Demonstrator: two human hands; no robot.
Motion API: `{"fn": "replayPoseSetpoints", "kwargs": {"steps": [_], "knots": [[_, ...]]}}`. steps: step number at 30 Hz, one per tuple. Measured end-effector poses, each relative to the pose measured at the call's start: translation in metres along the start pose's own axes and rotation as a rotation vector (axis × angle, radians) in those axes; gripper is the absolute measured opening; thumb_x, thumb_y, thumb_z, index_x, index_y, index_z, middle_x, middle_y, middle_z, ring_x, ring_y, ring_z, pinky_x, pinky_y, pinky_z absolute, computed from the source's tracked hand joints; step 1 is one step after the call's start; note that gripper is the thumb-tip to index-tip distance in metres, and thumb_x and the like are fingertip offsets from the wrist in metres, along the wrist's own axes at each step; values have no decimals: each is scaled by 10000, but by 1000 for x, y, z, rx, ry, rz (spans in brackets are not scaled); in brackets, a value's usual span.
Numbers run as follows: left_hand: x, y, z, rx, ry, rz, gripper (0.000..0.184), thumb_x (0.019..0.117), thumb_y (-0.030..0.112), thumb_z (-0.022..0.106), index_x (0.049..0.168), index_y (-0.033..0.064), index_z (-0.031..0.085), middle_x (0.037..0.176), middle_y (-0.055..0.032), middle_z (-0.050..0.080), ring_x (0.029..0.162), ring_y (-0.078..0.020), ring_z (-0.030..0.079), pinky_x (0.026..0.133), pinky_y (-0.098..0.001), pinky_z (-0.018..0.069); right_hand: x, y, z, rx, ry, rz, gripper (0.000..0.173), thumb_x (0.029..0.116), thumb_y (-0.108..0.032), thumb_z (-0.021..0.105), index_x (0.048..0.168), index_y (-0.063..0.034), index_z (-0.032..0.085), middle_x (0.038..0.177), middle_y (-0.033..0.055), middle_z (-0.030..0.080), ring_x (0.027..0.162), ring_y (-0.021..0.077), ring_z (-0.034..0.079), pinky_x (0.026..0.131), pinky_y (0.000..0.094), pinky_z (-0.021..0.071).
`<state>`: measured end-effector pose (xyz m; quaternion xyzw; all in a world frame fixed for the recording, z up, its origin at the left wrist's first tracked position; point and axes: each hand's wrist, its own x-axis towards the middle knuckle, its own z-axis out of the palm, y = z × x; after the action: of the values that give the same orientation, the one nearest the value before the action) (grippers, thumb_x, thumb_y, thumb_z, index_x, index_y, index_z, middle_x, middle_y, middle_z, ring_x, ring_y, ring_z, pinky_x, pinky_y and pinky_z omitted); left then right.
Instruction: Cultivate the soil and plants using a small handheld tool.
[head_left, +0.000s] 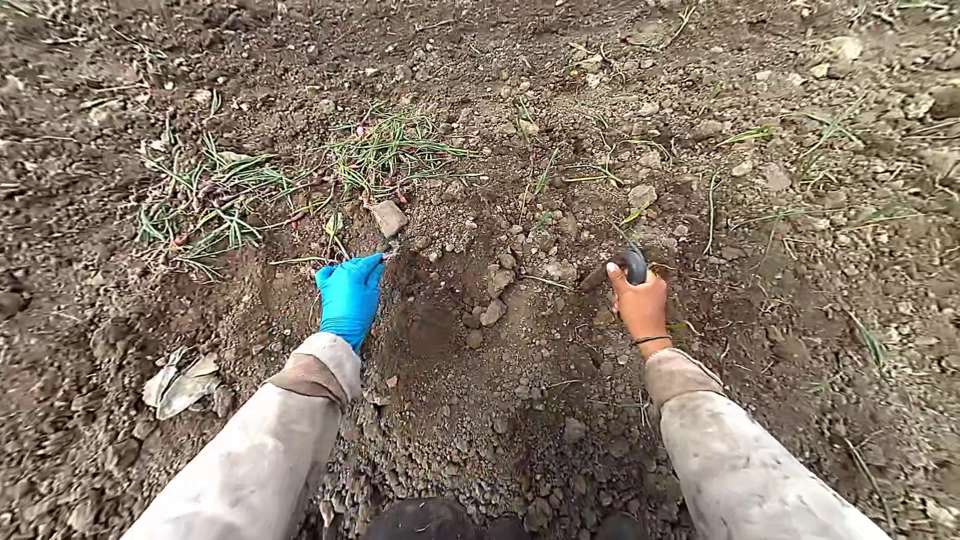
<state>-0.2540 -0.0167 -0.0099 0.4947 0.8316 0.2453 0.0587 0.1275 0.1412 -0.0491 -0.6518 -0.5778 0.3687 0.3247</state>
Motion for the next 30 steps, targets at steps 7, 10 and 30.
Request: {"fn": "replayPoseSetpoints", "kwargs": {"steps": [7, 10, 30], "knots": [[-66, 33, -26, 10, -123, 224, 141, 995, 88, 672, 1000, 43, 806, 871, -129, 764, 839, -276, 712, 963, -574, 459, -86, -65, -45, 42, 216, -365, 350, 998, -368, 665, 1039, -20, 663, 698, 20, 577, 513, 92, 516, 504, 313, 478], [-81, 45, -10, -35, -186, 282, 109, 965, 95, 705, 914, 53, 792, 815, -95, 747, 790, -239, 700, 929, -549, 472, -118, -111, -95, 394, 193, -560, 129, 995, -323, 667, 939, -218, 616, 601, -126, 522, 445, 28, 495, 427, 213, 472], [-67, 147, 117, 435, -786, 465, 245, 1047, 70, 504, 1156, 26, 718, 1179, -182, 722, 1173, -354, 662, 1099, -548, 412, -153, -71, -32, 60, 35, -482, 277, 959, -346, 705, 921, -72, 690, 648, -27, 589, 502, 32, 519, 469, 215, 442]]}}
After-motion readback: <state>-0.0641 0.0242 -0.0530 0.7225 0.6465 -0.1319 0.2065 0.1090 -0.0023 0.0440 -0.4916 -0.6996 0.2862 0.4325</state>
